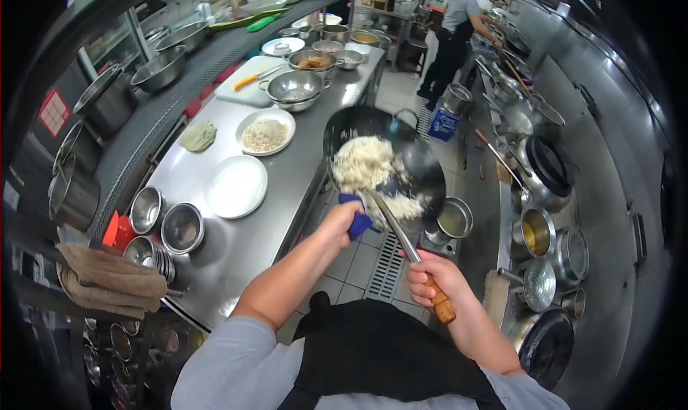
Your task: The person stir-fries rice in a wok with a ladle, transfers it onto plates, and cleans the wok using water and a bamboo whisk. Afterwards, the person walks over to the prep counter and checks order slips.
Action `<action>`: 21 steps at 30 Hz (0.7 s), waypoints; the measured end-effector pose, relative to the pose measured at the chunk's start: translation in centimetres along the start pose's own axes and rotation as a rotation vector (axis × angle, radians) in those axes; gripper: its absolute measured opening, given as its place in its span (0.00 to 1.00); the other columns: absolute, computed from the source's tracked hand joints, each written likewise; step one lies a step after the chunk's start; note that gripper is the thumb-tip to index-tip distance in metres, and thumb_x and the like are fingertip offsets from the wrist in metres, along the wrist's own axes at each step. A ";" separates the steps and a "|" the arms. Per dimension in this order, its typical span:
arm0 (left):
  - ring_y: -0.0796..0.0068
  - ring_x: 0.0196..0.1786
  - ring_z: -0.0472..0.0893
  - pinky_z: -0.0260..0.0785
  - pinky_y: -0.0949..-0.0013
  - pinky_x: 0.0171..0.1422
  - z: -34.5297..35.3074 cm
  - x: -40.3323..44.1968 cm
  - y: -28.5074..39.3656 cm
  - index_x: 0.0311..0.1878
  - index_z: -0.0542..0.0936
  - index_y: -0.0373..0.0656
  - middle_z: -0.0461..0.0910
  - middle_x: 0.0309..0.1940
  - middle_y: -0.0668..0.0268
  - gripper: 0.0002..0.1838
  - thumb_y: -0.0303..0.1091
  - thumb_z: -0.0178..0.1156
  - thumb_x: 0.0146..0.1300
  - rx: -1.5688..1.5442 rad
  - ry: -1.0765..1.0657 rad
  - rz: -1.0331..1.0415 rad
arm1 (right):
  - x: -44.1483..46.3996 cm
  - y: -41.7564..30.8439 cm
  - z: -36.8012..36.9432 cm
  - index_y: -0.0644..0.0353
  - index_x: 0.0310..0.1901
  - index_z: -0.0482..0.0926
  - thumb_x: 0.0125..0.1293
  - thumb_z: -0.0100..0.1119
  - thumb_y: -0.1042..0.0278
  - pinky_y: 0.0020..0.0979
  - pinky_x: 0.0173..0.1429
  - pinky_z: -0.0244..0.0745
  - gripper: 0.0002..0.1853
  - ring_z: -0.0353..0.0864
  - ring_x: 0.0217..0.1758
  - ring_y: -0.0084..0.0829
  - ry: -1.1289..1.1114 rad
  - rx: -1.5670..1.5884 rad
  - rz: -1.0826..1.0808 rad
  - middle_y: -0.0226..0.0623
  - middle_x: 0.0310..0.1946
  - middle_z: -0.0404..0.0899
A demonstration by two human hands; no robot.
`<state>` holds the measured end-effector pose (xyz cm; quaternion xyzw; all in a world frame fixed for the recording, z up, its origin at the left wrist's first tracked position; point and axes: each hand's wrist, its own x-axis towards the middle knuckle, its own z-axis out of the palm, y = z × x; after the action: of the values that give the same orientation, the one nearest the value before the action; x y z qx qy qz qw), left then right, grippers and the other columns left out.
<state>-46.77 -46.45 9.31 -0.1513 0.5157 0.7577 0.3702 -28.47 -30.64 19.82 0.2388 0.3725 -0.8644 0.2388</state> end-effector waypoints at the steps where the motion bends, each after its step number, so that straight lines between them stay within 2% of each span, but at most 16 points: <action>1: 0.73 0.20 0.74 0.64 0.69 0.19 -1.1 -0.5 -0.6 0.30 0.75 0.44 0.75 0.22 0.68 0.07 0.31 0.58 0.46 -0.028 -0.016 -0.064 | 0.6 0.2 -0.6 0.57 0.57 0.69 0.68 0.44 0.73 0.25 0.15 0.58 0.16 0.58 0.11 0.19 -0.024 -0.014 0.006 0.25 0.19 0.62; 2: 0.74 0.19 0.73 0.61 0.70 0.16 -2.3 -1.3 -1.2 0.29 0.73 0.47 0.75 0.22 0.68 0.05 0.33 0.57 0.47 -0.078 -0.085 -0.121 | 1.1 0.5 -1.3 0.57 0.57 0.69 0.68 0.44 0.73 0.25 0.15 0.58 0.16 0.58 0.11 0.19 -0.042 -0.027 0.018 0.25 0.19 0.62; 3: 0.75 0.19 0.72 0.59 0.72 0.16 -3.1 -2.1 -2.0 0.28 0.71 0.47 0.73 0.22 0.68 0.05 0.32 0.56 0.48 -0.135 -0.046 -0.149 | 1.4 1.1 -2.0 0.58 0.57 0.69 0.68 0.43 0.73 0.25 0.15 0.58 0.17 0.59 0.11 0.19 -0.049 -0.002 0.036 0.25 0.19 0.62; 9: 0.75 0.18 0.71 0.62 0.71 0.17 -6.0 -6.7 -3.1 0.33 0.70 0.45 0.71 0.22 0.67 0.07 0.31 0.56 0.49 -0.233 0.055 -0.143 | 1.6 1.3 -2.7 0.58 0.59 0.67 0.68 0.41 0.73 0.25 0.14 0.58 0.18 0.60 0.10 0.20 -0.096 0.015 0.104 0.27 0.18 0.62; 13: 0.76 0.20 0.73 0.65 0.72 0.17 -8.1 -8.6 -2.3 0.36 0.71 0.44 0.72 0.25 0.67 0.10 0.32 0.58 0.50 -0.238 0.050 -0.075 | 2.7 0.4 -1.7 0.59 0.60 0.66 0.69 0.41 0.73 0.26 0.13 0.59 0.18 0.61 0.10 0.20 -0.165 0.013 0.101 0.27 0.19 0.62; 15: 0.72 0.24 0.77 0.68 0.68 0.20 -8.9 -9.1 -2.0 0.39 0.73 0.42 0.76 0.28 0.65 0.12 0.33 0.58 0.51 -0.278 0.086 -0.008 | 3.3 -0.2 -0.5 0.59 0.60 0.66 0.69 0.41 0.73 0.26 0.13 0.60 0.18 0.61 0.10 0.20 -0.183 -0.006 0.098 0.27 0.18 0.63; 21: 0.72 0.22 0.76 0.69 0.67 0.20 -11.6 -10.8 -0.7 0.37 0.75 0.39 0.77 0.27 0.64 0.10 0.33 0.58 0.51 -0.299 0.102 0.096 | 4.8 -2.2 4.0 0.58 0.57 0.68 0.68 0.42 0.74 0.27 0.14 0.60 0.17 0.61 0.10 0.22 -0.242 -0.036 0.153 0.28 0.18 0.63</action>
<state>-40.63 -61.09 10.53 -0.2179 0.4218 0.8343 0.2801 -34.43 -33.42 20.57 0.1561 0.3372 -0.8594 0.3513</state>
